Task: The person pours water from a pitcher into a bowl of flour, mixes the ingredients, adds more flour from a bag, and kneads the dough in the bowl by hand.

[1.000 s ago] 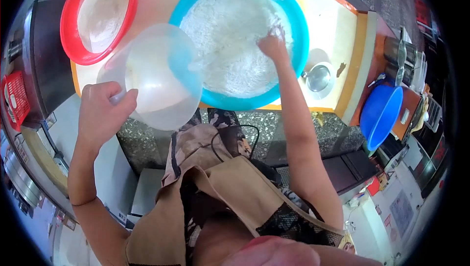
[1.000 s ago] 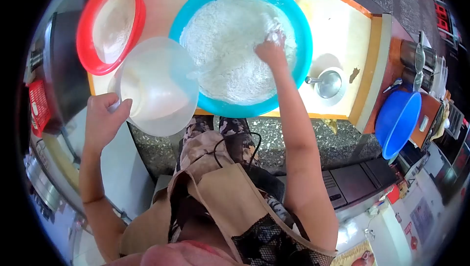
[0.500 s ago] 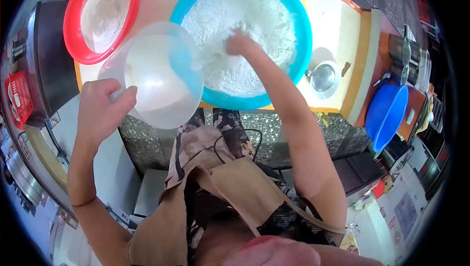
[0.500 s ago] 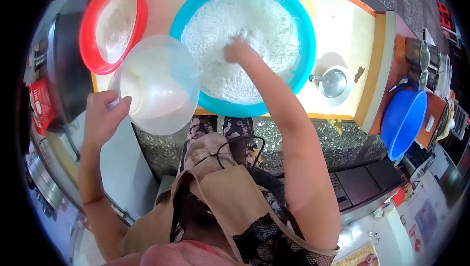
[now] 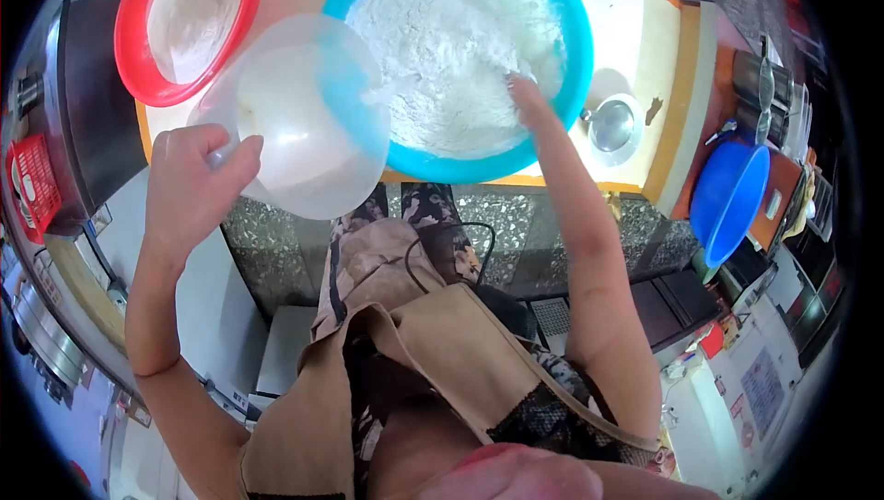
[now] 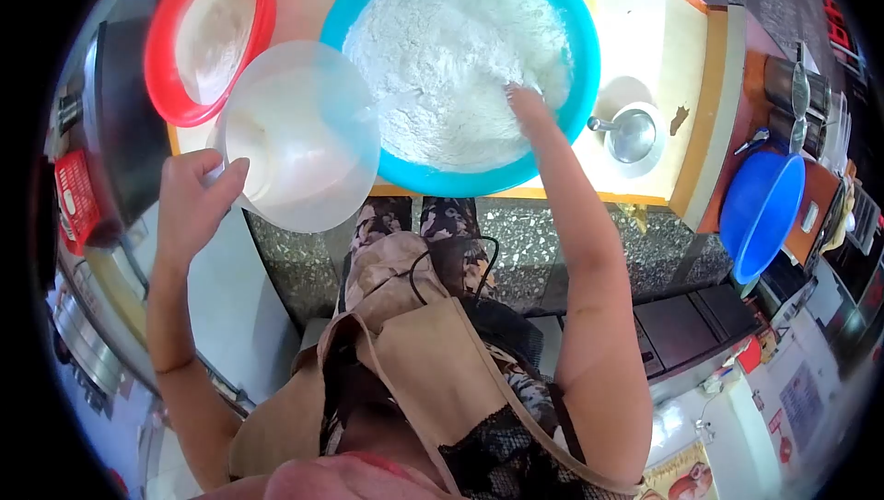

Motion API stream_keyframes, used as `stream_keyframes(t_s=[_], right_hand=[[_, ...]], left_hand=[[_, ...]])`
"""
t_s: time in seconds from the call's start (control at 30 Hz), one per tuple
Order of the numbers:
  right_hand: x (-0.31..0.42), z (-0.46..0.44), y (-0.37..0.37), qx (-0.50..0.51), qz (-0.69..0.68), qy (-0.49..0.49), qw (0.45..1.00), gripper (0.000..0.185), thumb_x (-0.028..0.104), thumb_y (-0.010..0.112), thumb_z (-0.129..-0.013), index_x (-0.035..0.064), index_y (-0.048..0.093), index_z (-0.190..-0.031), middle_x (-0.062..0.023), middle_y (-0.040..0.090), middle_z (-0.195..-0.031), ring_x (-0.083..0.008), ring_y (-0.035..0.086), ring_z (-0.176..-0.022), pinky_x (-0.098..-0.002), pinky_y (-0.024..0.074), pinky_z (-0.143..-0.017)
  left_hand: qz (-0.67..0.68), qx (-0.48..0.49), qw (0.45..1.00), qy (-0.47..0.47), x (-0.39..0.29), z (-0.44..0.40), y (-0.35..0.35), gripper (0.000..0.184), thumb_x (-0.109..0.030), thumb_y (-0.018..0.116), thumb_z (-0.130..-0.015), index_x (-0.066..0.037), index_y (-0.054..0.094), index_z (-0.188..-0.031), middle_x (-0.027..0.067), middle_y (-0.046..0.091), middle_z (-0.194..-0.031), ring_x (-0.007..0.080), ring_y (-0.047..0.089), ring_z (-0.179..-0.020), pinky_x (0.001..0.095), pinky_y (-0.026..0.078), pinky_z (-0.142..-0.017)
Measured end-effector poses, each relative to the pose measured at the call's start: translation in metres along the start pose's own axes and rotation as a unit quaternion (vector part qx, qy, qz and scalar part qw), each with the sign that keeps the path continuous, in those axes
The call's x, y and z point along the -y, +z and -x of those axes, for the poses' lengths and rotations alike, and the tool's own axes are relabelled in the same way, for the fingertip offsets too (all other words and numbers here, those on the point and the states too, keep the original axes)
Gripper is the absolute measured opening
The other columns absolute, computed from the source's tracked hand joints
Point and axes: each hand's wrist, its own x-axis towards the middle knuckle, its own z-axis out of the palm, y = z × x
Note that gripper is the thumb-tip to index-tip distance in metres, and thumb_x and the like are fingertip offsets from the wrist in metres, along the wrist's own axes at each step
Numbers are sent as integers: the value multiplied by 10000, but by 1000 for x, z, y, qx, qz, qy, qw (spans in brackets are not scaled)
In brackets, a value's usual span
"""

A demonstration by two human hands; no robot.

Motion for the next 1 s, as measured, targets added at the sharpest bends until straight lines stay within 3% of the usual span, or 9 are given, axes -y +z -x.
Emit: stream_keyframes(t_s=[0.1,0.2,0.27,0.3,0.5,0.53,0.57,0.67,1.0], right_hand=[[20,8,38,20,-336,221,915,383,351,337,-862,97,523,-1080,-76,576,-1004,-200,562,-869,-359,440,-675],[83,40,66,56,-386,178,903,461,376,292,-864,95,405,-1212,-122,501,-1139,-252,501,-1022,-395,432,-811],[103,30,82,93,-688,88,715,457,354,288,-864,75,409,-1205,-125,514,-1118,-239,523,-979,-347,433,-780],[105,25,81,95,-689,85,713,457,354,288,-864,75,409,-1205,-125,514,-1118,-239,523,-979,-347,433,-780],[105,-9,61,-78,-404,50,910,452,365,319,-848,68,477,-1150,-145,528,-1094,-270,508,-1011,-429,398,-838],[106,-15,51,-66,-71,2,995,400,350,354,-835,71,496,-1084,-116,539,-1059,-251,524,-958,-432,416,-804],[111,-21,43,-47,271,-45,960,350,335,389,-821,75,515,-1019,-86,550,-1024,-231,539,-906,-435,433,-771],[144,-44,41,-16,473,-167,865,311,356,463,-779,126,569,-960,-55,585,-947,-209,539,-900,-401,421,-772],[176,6,102,162,506,-308,789,314,280,437,-756,139,603,-982,-41,559,-1069,-240,514,-986,-382,250,-965]], left_hand=[[5,0,1000,6,-1,0,-1,391,-216,593,-666,66,361,-526,116,247,-462,160,230,-431,334,231,-411],[5,-5,1000,10,0,0,-1,391,-217,592,-667,67,365,-525,97,248,-458,138,240,-430,323,235,-409],[-1,17,1000,-11,2,0,-3,354,-206,590,-694,60,421,-532,49,316,-450,90,296,-435,286,260,-401],[-9,41,998,-37,2,0,-5,327,-195,588,-720,53,476,-540,2,384,-442,43,352,-441,248,286,-392],[0,79,996,-50,-7,4,-8,274,-189,633,-674,55,533,-602,9,451,-484,49,404,-475,238,330,-422],[0,78,996,-50,-8,6,-8,274,-189,633,-674,55,533,-602,9,451,-484,49,404,-475,238,330,-422],[14,86,996,-28,-8,8,-9,302,-205,653,-646,59,512,-604,33,420,-478,65,373,-467,260,327,-418],[35,103,994,8,-6,16,-8,336,-215,689,-606,60,496,-616,64,397,-478,80,346,-462,279,333,-420],[-10,128,992,5,0,13,-11,310,-210,730,-598,32,559,-689,27,496,-526,66,426,-500,233,362,-463]])
